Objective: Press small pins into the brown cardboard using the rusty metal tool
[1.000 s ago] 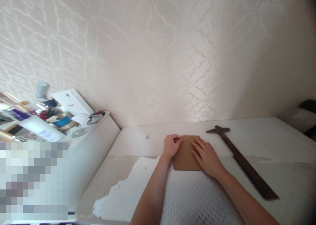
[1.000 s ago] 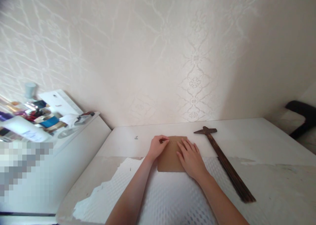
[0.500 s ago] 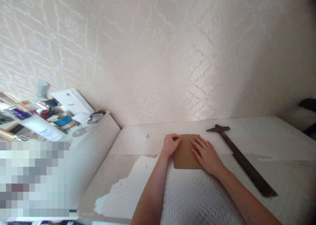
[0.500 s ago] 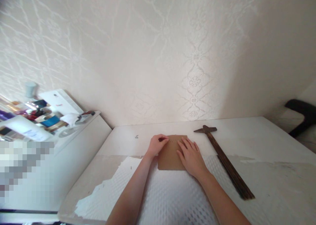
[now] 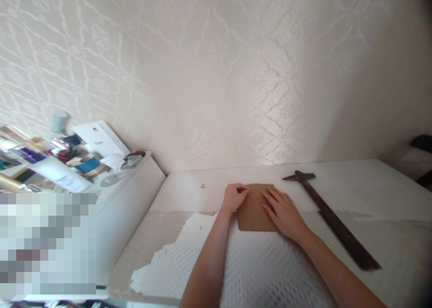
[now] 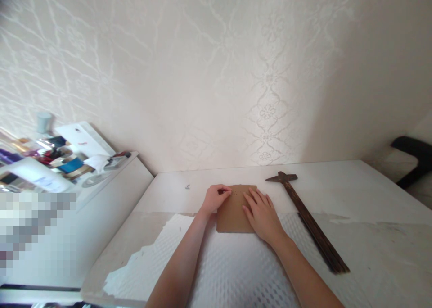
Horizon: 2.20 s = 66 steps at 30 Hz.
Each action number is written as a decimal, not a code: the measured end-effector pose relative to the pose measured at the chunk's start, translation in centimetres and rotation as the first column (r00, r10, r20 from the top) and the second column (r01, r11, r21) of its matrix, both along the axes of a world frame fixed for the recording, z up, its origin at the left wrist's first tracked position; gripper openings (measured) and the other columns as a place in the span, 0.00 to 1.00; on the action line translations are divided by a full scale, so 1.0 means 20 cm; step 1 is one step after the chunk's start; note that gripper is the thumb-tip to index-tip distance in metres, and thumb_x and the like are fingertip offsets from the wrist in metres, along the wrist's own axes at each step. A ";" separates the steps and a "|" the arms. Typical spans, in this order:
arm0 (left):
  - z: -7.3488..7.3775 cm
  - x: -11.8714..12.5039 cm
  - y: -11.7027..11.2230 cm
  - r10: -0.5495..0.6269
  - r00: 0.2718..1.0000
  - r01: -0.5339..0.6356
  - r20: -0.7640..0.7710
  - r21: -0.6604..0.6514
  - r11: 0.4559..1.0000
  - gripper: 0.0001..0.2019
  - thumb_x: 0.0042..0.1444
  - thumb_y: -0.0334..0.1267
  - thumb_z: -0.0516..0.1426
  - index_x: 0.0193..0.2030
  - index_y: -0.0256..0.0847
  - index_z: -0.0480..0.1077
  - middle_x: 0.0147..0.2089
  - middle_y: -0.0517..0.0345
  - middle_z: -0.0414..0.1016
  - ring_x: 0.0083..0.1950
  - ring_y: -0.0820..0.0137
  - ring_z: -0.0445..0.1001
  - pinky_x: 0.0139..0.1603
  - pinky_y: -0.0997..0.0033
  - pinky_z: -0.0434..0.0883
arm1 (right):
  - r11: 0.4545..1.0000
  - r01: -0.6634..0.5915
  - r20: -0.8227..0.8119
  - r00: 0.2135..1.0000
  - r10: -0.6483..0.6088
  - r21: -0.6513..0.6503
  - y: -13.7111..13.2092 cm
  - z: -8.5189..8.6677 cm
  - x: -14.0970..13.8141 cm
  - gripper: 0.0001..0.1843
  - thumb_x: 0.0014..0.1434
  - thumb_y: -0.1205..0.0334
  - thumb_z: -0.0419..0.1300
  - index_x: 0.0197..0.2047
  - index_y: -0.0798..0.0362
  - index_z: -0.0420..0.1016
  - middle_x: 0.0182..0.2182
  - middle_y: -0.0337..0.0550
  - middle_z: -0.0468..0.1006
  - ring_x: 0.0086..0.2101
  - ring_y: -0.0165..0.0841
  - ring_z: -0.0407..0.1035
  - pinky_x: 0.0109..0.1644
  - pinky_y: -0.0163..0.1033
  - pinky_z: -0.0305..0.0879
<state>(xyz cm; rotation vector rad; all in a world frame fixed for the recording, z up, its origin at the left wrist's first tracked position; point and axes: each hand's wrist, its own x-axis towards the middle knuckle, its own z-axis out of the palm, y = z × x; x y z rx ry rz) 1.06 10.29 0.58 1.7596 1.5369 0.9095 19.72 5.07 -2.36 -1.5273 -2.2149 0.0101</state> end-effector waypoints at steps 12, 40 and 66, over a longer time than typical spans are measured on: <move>0.01 0.01 -0.01 0.001 1.000 -0.001 -0.019 0.016 1.000 0.06 0.50 0.31 0.57 0.32 0.39 0.77 0.34 0.58 0.79 0.36 0.71 0.75 0.43 0.70 0.71 | 1.000 -0.002 0.018 1.000 0.002 -0.001 0.00 -0.01 0.00 0.25 0.64 0.54 0.44 0.58 0.56 0.67 0.59 0.52 0.64 0.59 0.42 0.54 0.60 0.53 0.53; -0.02 0.03 -0.03 0.033 0.993 -0.020 -0.117 0.112 0.993 0.13 0.46 0.25 0.56 0.38 0.41 0.72 0.37 0.59 0.78 0.42 0.69 0.73 0.50 0.66 0.69 | 0.928 0.366 -0.299 0.880 -0.369 -0.068 -0.02 0.22 0.33 0.26 0.61 0.59 0.44 0.61 0.54 0.59 0.43 0.52 0.77 0.37 0.42 0.73 0.41 0.47 0.68; 0.00 0.04 -0.05 0.046 0.981 -0.025 -0.190 0.110 0.994 0.11 0.45 0.27 0.56 0.37 0.43 0.69 0.37 0.59 0.77 0.43 0.65 0.70 0.48 0.65 0.68 | 0.983 -0.160 -0.379 0.918 0.115 -0.089 -0.11 0.20 0.05 0.23 0.64 0.60 0.41 0.59 0.51 0.64 0.48 0.50 0.74 0.46 0.37 0.70 0.50 0.44 0.67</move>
